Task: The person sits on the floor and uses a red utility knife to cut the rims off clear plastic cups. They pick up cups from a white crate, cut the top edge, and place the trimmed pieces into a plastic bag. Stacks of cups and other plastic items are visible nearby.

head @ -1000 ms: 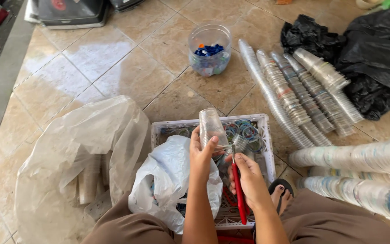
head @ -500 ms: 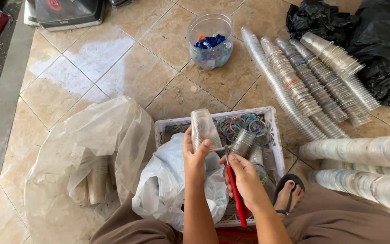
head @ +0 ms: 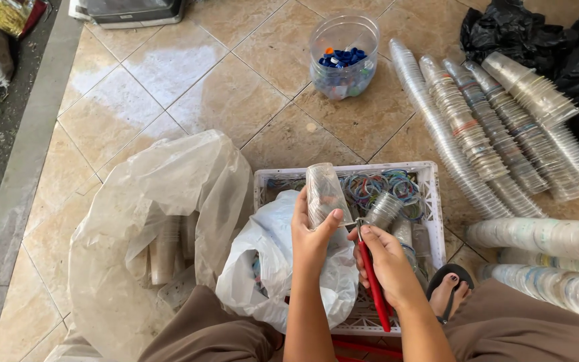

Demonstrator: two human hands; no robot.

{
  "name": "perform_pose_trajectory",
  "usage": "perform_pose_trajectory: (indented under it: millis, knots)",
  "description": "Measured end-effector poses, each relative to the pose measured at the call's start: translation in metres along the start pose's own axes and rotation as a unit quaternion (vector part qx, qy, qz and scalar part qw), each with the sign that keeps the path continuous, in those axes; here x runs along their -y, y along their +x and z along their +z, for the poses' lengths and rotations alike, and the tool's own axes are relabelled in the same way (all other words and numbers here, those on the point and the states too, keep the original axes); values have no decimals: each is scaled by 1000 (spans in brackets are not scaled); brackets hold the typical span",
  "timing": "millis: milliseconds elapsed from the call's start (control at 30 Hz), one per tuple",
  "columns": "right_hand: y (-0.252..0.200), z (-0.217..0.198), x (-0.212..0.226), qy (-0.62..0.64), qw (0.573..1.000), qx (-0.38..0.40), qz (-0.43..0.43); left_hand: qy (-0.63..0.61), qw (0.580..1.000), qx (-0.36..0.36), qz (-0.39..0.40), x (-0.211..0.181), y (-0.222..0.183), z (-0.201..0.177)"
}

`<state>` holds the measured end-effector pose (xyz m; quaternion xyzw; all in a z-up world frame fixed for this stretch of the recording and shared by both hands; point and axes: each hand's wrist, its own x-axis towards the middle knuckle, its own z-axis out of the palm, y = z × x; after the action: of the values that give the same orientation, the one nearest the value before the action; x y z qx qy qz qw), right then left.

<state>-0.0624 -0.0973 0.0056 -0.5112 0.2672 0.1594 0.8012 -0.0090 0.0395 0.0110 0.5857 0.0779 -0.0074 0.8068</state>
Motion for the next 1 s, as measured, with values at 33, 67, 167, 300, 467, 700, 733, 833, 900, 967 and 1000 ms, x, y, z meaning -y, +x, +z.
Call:
perform_pose_trajectory:
  millis: [33, 67, 167, 300, 467, 700, 733, 833, 900, 967, 1000]
  knots:
    - [2, 0, -1, -2, 1000, 4, -2, 8, 1000, -11, 15, -2, -1, 0]
    - [0, 1, 1, -4, 1000, 6, -4, 7, 1000, -13, 18, -1, -1, -1]
    - [-5, 6, 3, -4, 999, 33, 6, -22, 997, -55, 44, -2, -2, -7]
    - [-7, 8, 3, -12, 999, 49, 12, -27, 1000, 1, 13, -2, 2, -20]
    - [-8, 9, 3, -21, 998, 52, 21, -41, 999, -2, 28, 5, 5, -24]
    - [-18, 11, 17, -24, 1000, 19, 6, -30, 998, 21, 52, 12, 3, -13]
    - [-23, 14, 14, -40, 999, 18, 17, -38, 996, -19, 75, 16, -2, -17]
    - [-20, 6, 11, -21, 999, 29, 16, 12, 992, -88, 87, 6, -4, -2]
    - [-25, 6, 13, -22, 999, 19, 20, -25, 995, -52, 81, 15, 2, -6]
    - [-28, 1, 15, -26, 999, 8, 21, -67, 995, -16, 76, 23, 7, -6]
    - [-28, -2, 16, -21, 1000, 5, 12, -137, 988, -19, 65, 26, 10, -5]
